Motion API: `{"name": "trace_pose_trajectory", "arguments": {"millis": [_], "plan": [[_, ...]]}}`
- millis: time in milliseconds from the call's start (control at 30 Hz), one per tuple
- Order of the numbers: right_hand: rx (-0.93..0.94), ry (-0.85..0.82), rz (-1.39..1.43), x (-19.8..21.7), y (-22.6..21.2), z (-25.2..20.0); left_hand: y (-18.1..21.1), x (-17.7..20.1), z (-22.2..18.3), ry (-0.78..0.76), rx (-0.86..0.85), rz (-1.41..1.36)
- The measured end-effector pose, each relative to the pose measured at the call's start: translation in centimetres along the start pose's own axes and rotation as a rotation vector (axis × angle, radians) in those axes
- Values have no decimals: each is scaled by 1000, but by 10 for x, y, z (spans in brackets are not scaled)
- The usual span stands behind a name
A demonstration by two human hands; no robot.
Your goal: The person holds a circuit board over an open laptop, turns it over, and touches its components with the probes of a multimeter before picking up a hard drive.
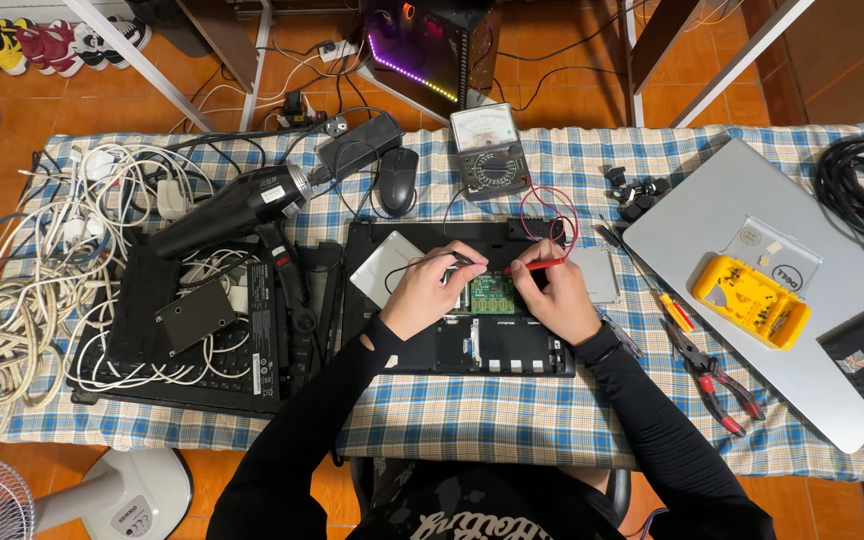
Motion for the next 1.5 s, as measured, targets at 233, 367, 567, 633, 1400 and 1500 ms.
{"name": "trace_pose_trajectory", "arguments": {"millis": [233, 367, 567, 633, 1400, 1500], "plan": [[26, -9, -14, -1, -1, 1, 0, -1, 2, -13, -38, -48], [22, -13, -3, 0, -1, 1, -1, -2, 1, -12, -58, -46], [16, -13, 2, 0, -1, 1, 0, -2, 1, -14, -51, -41], [28, -11, 0, 0, -2, 1, 1, -1, 1, -8, -63, -43], [-51, 24, 7, 1, 4, -1, -2, -1, -2, 26, -31, 63], [-60, 28, 7, 1, 5, -1, -1, 1, -2, 51, -95, 88]]}}
Point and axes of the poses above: each hand's wrist, its own z-axis towards the middle knuckle, its own x-axis out of the back of the hand, y = z × x, the point moved 5 cm from there along z, towards the middle knuckle, and after that the axes turned 2 degrees about x, right-handed, at the moved point
